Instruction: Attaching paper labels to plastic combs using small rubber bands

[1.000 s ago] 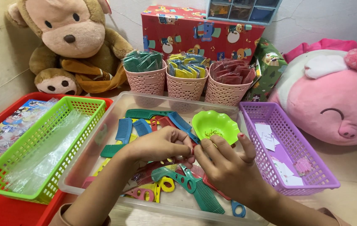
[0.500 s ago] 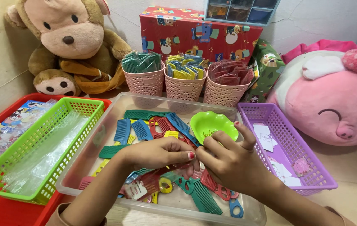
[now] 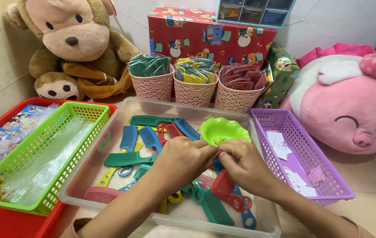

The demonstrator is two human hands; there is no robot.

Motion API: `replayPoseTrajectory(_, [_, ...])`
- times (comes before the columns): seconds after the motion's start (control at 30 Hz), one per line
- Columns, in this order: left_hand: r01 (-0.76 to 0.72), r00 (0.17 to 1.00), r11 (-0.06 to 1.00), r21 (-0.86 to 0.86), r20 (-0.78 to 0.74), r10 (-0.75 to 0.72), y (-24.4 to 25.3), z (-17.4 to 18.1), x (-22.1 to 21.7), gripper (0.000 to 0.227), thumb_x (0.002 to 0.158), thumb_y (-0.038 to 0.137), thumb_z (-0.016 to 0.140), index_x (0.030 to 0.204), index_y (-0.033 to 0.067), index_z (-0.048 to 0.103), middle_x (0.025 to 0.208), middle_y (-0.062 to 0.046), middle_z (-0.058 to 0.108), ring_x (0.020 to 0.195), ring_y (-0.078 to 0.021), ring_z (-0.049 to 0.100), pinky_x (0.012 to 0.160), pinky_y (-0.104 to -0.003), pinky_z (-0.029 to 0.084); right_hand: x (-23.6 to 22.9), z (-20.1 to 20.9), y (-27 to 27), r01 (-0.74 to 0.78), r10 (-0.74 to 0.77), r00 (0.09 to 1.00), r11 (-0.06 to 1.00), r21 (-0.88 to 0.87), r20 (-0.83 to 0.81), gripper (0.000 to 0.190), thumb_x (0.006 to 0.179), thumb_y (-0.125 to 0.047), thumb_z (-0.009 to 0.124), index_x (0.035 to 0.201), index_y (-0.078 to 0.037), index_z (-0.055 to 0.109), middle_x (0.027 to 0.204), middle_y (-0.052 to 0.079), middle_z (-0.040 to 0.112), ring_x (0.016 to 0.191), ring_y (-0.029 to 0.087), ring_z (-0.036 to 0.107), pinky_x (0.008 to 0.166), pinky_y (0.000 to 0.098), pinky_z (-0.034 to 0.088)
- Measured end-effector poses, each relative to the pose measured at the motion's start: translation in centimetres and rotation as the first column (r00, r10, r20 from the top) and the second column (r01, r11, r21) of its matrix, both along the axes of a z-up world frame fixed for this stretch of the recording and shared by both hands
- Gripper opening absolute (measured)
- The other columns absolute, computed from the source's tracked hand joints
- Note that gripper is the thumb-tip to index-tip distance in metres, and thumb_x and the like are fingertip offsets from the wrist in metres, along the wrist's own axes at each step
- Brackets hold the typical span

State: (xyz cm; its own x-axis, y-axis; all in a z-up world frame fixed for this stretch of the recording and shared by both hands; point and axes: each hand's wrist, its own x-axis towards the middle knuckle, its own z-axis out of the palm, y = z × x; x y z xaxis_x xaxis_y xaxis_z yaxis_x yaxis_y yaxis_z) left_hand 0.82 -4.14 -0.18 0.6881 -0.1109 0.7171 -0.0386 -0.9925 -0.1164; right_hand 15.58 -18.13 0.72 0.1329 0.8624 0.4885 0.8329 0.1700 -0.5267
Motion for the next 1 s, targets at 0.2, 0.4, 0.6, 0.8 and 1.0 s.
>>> replayPoseTrajectory(0.2, [-0.097, 0.980, 0.988, 0.120, 0.184, 0.074, -0.6, -1.1, 0.2, 0.005, 0.097, 0.017, 0.064, 0.093, 0.0182, 0.066, 0.080, 0.004, 0.069, 0.069, -0.0133, 0.073, 0.081, -0.029, 0.058, 0.9, 0.0, 0.8, -0.281, -0.237, 0.288, 0.905, -0.318, -0.928, 0.035, 0.084, -0.018, 0.053, 0.061, -0.019, 0.027, 0.058, -0.013, 0.016, 0.045, 0.003, 0.020, 0.049, 0.0281, 0.027])
replayPoseTrajectory(0.4, [0.033, 0.997, 0.997, -0.071, 0.076, -0.027, -0.6, 0.5, -0.2, 0.015, 0.090, 0.016, 0.069, 0.080, 0.0147, 0.060, 0.071, -0.002, 0.059, 0.062, -0.0284, 0.062, 0.057, -0.044, 0.048, 0.8, -1.6, 0.6, -0.307, -0.112, 0.192, 0.937, -0.168, -0.975, 0.033, 0.096, -0.012, 0.047, 0.065, -0.008, 0.037, 0.056, 0.000, 0.029, 0.046, 0.011, 0.024, 0.043, 0.0277, 0.018])
replayPoseTrajectory(0.6, [-0.060, 0.998, 0.776, -0.628, -0.048, 0.039, 0.0, 3.1, -1.5, 0.012, 0.084, 0.022, 0.063, 0.083, 0.0186, 0.075, 0.071, 0.003, 0.074, 0.062, -0.0190, 0.068, 0.057, -0.038, 0.046, -4.7, 2.0, -2.2, 0.179, -0.187, 0.982, 0.935, 0.308, -0.002, 0.052, 0.085, -0.014, 0.070, 0.132, -0.004, 0.050, 0.115, 0.011, 0.053, 0.096, 0.019, 0.058, 0.087, 0.0316, 0.051])
replayPoseTrajectory(0.8, [-0.080, 0.923, 0.302, -0.950, -0.185, -0.337, 0.0, 2.7, -1.3, 0.016, 0.089, 0.014, 0.061, 0.075, 0.0108, 0.069, 0.067, 0.007, 0.053, 0.069, -0.0029, 0.046, 0.058, -0.024, 0.036, -3.9, 3.0, -2.1, -0.075, -0.350, 0.526, 0.889, 0.452, 0.775, 0.022, 0.107, -0.016, 0.050, 0.111, -0.014, 0.072, 0.115, 0.001, 0.072, 0.111, 0.024, 0.067, 0.103, 0.0440, 0.038])
replayPoseTrajectory(1.0, [-0.060, 0.868, 0.031, -0.998, -0.067, -0.492, 0.8, 2.9, -1.6, 0.017, 0.087, 0.005, 0.058, 0.078, 0.0027, 0.073, 0.067, -0.001, 0.064, 0.065, -0.0058, 0.054, 0.058, -0.022, 0.040, -2.4, 2.9, -1.7, -0.121, -0.332, 0.452, 0.897, 0.426, 0.828, 0.020, 0.106, -0.016, 0.055, 0.116, -0.017, 0.072, 0.118, 0.001, 0.073, 0.116, 0.021, 0.069, 0.111, 0.0512, 0.029])
